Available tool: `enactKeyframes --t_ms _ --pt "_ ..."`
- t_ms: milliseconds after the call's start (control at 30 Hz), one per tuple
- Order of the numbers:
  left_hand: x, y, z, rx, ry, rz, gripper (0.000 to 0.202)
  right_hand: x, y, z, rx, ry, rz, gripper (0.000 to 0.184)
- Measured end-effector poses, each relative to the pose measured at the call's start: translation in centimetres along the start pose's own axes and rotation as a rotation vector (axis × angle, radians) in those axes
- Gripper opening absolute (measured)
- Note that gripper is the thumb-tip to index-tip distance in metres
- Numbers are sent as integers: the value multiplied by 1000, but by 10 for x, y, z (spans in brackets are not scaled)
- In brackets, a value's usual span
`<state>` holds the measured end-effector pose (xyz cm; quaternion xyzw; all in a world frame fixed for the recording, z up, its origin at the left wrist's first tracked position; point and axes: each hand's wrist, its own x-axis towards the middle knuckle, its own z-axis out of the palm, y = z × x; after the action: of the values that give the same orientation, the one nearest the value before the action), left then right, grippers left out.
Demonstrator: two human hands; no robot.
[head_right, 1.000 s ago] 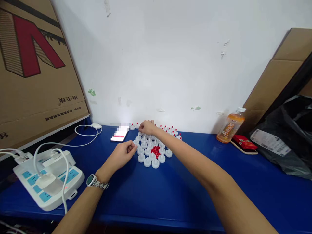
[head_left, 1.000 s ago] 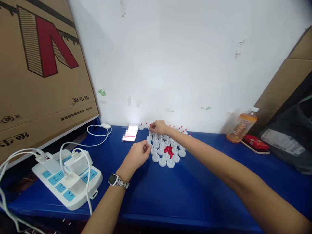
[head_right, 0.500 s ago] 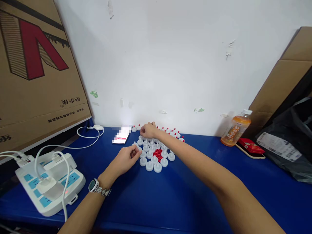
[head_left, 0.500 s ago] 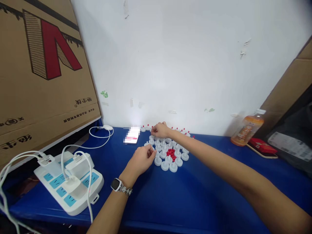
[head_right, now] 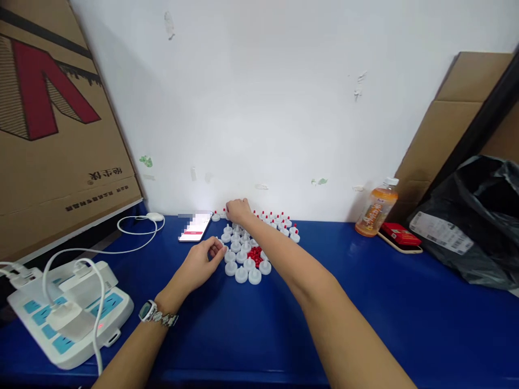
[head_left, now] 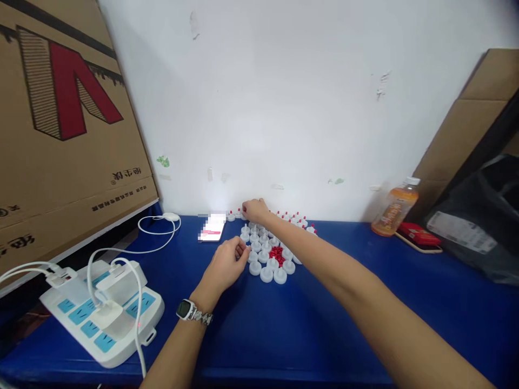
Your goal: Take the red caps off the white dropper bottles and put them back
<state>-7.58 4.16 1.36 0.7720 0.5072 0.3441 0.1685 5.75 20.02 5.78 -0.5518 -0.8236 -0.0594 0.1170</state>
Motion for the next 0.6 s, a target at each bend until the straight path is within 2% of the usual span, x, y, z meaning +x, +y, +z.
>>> enactKeyframes --t_ms 133,200,300,367,433,533,600 --pt "1 1 0 43 125 41 20 -38 7 -19 153 183 -66 21" --pt "1 6 0 60 201 75 24 -72 14 -26 359 292 -102 20" --pt "-2 16 1 74 275 133 34 -129 21 -27 689 319 -60 24" --pt "-2 25 3 91 237 205 42 -161 23 -22 902 316 8 28" --pt "1 34 5 97 132 289 49 -183 23 -17 1086 296 60 31" --pt "10 49 9 57 -28 358 43 -195 23 -13 1234 295 95 32" --pt "18 58 12 24 -78 370 35 -195 26 -12 1238 333 106 31"
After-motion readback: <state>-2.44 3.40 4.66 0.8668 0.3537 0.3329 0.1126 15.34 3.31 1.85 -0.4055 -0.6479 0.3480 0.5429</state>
